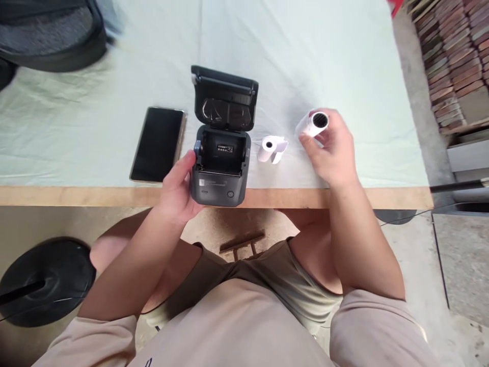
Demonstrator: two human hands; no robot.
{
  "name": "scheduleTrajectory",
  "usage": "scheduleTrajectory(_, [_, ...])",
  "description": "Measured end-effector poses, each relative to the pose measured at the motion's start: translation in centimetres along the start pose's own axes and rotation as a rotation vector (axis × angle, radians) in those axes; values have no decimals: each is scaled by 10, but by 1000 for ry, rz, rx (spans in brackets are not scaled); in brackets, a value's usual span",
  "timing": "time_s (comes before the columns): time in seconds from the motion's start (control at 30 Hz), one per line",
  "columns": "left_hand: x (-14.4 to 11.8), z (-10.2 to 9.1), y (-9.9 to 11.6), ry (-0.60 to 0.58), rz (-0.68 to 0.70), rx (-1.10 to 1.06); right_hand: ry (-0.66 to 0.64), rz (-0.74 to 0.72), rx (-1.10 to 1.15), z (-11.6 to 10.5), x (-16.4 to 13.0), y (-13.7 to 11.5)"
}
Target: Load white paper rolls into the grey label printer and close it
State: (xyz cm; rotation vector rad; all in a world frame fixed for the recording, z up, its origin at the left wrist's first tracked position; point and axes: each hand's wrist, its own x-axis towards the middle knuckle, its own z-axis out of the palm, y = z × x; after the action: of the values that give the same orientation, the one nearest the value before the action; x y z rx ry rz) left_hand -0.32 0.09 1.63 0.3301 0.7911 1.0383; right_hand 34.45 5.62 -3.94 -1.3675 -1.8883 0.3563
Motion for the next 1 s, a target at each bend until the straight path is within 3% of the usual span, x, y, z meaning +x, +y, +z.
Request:
scheduleTrajectory(0.13, [1,1,0,11,18,-3,79,115,-149,-4,-6,-4])
scheduleTrajectory(0.27, [0,3,1,39,11,-12,195,-152,-238,-17,-8,-38])
scheduleTrajectory(0.37, [0,3,1,61,11,-2,81,-265,-282,-10,-8,-75])
scheduleTrajectory(0.47, [0,3,0,81,54,15,-49,-239,-355,14,-6,-96])
scheduleTrajectory(0.6, [-2,3,-1,91,80,13,-103,-160,-377,34,-3,-94])
scheduleTrajectory(0.73, [-3,3,-1,61,77,-10,-91,-193,-301,31,-3,-93])
scheduleTrajectory(0.87, [-3,0,-1,37,43,-13,-6,-193,-157,31,-5,-93])
scheduleTrajectory(1.0, [-2,-3,-1,18,26,20,51,-107,65,42,-7,-76])
